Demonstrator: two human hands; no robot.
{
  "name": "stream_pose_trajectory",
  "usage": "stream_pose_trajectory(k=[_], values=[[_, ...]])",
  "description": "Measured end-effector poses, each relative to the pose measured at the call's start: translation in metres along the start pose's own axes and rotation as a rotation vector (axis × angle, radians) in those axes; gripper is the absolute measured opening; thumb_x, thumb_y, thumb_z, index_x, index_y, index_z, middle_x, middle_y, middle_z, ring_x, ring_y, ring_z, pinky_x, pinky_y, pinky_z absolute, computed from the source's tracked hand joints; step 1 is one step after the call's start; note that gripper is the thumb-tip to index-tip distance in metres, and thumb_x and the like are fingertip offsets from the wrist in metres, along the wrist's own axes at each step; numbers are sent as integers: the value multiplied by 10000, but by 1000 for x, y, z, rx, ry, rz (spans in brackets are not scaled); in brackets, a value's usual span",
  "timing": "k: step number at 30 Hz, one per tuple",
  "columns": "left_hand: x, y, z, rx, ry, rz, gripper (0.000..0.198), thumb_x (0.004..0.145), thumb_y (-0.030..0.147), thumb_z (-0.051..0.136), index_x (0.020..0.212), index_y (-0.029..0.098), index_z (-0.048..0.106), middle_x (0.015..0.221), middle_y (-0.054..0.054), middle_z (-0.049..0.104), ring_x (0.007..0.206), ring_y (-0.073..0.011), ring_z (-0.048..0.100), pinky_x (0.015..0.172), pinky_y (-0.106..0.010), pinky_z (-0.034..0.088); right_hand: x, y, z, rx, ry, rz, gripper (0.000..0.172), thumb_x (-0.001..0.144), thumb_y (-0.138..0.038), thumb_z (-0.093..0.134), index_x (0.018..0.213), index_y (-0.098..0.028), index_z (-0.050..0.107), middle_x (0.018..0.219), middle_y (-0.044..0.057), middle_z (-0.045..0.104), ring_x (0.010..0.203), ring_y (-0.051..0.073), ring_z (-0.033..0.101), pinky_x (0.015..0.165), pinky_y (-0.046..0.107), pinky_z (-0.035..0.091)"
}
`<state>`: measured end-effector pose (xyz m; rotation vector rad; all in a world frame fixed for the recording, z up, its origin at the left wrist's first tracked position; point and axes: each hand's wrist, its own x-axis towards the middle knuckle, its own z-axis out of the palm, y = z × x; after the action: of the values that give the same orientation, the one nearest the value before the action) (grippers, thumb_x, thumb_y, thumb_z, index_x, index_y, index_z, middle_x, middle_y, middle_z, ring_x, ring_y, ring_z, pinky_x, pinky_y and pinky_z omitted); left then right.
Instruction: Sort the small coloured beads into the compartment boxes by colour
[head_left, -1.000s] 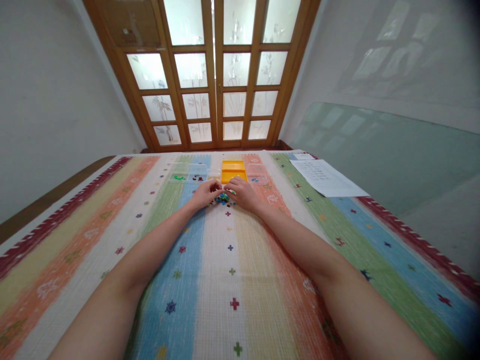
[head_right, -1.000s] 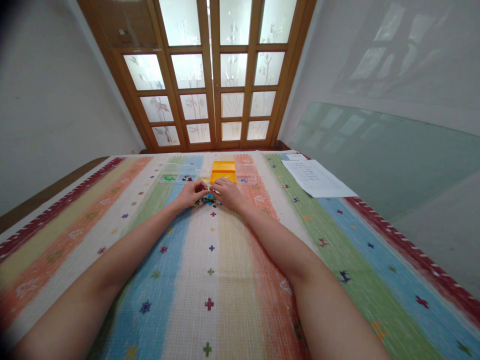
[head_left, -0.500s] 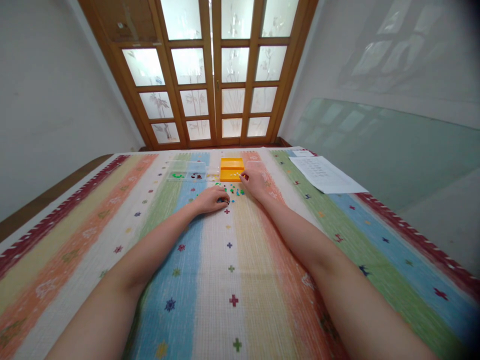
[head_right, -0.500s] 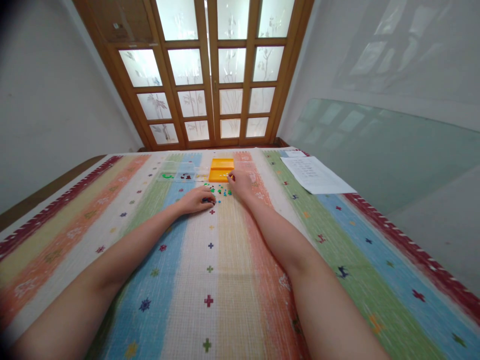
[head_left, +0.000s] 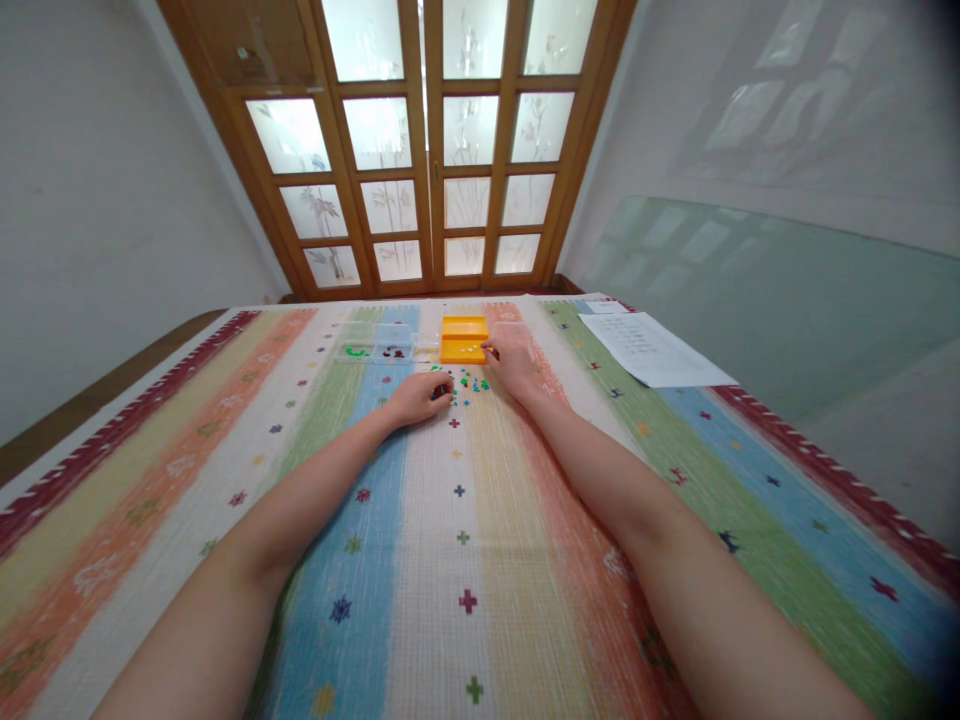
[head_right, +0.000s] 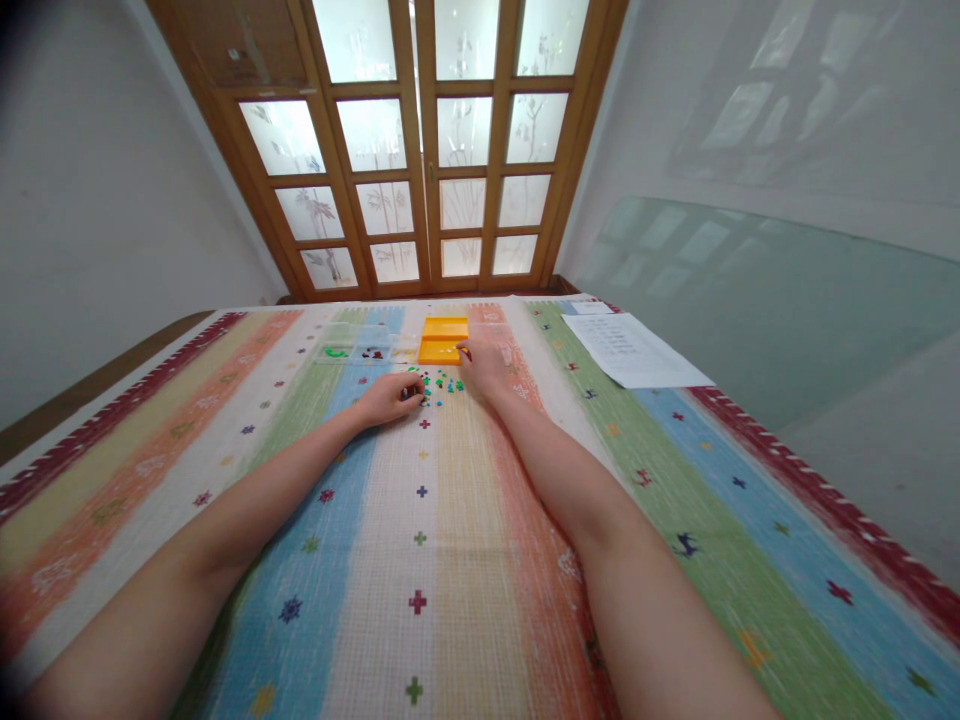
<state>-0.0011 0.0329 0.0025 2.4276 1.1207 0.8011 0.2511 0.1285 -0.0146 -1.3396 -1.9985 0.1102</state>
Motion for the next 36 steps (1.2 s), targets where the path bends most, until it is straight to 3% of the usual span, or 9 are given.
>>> stream_pose_trajectory(k=[6, 14, 21, 23, 27, 31, 36], values=[[0, -17, -9, -118, 188, -165, 129, 914, 330, 629, 922, 216, 690, 846, -25, 701, 750, -181, 576, 735, -309, 440, -5, -7, 2, 12, -23, -70, 268, 984, -177, 625, 1161, -206, 824, 1136, 108, 815, 1033, 277, 743, 972, 406, 547], [-6, -70, -38, -469, 621, -523, 257, 854, 437, 680, 987, 217, 684, 745, 7, 600, 630, -153, 526, 581, -263, 434, -9, -14, 2, 44, -32, -137, 327, 965, -178, 616, 1237, -193, 798, 1092, 104, 813, 998, 266, 734, 952, 401, 552], [-16, -96, -54, -586, 871, -652, 301, 874, 446, 722, 1021, 187, 677, 846, -17, 665, 652, -118, 543, 610, -228, 468, -13, -24, -2, 39, -55, -168, 295, 973, -168, 627, 1213, -174, 799, 1090, 114, 809, 993, 259, 728, 946, 386, 534], [-17, -98, -55, -634, 881, -664, 304, 899, 430, 700, 1072, 181, 681, 924, -31, 708, 650, -99, 556, 624, -217, 479, -14, -26, -2, 49, -62, -173, 276, 989, -183, 631, 1209, -170, 797, 1090, 116, 809, 995, 258, 731, 950, 385, 531], [-18, -98, -56, -682, 793, -668, 365, 929, 443, 657, 1182, 180, 680, 1034, -62, 767, 616, -90, 556, 588, -216, 464, -15, -28, -3, 65, -53, -182, 256, 1000, -195, 630, 1187, -180, 804, 1100, 115, 812, 1015, 263, 737, 967, 396, 529], [-17, -98, -56, -692, 741, -653, 418, 933, 420, 631, 1272, 175, 650, 1024, -63, 782, 511, -77, 415, 546, -238, 418, -15, -27, -2, 83, -43, -207, 248, 1004, -196, 619, 1155, -201, 815, 1116, 108, 815, 1036, 261, 740, 974, 398, 532], [-19, -99, -61, -579, 684, -661, 341, 960, 445, 643, 1127, 153, 698, 905, -45, 734, 562, -92, 390, 619, -285, 423, -15, -27, 0, 88, -60, -251, 231, 1005, -188, 617, 1116, -207, 818, 1111, 101, 816, 1033, 252, 735, 962, 383, 524]])
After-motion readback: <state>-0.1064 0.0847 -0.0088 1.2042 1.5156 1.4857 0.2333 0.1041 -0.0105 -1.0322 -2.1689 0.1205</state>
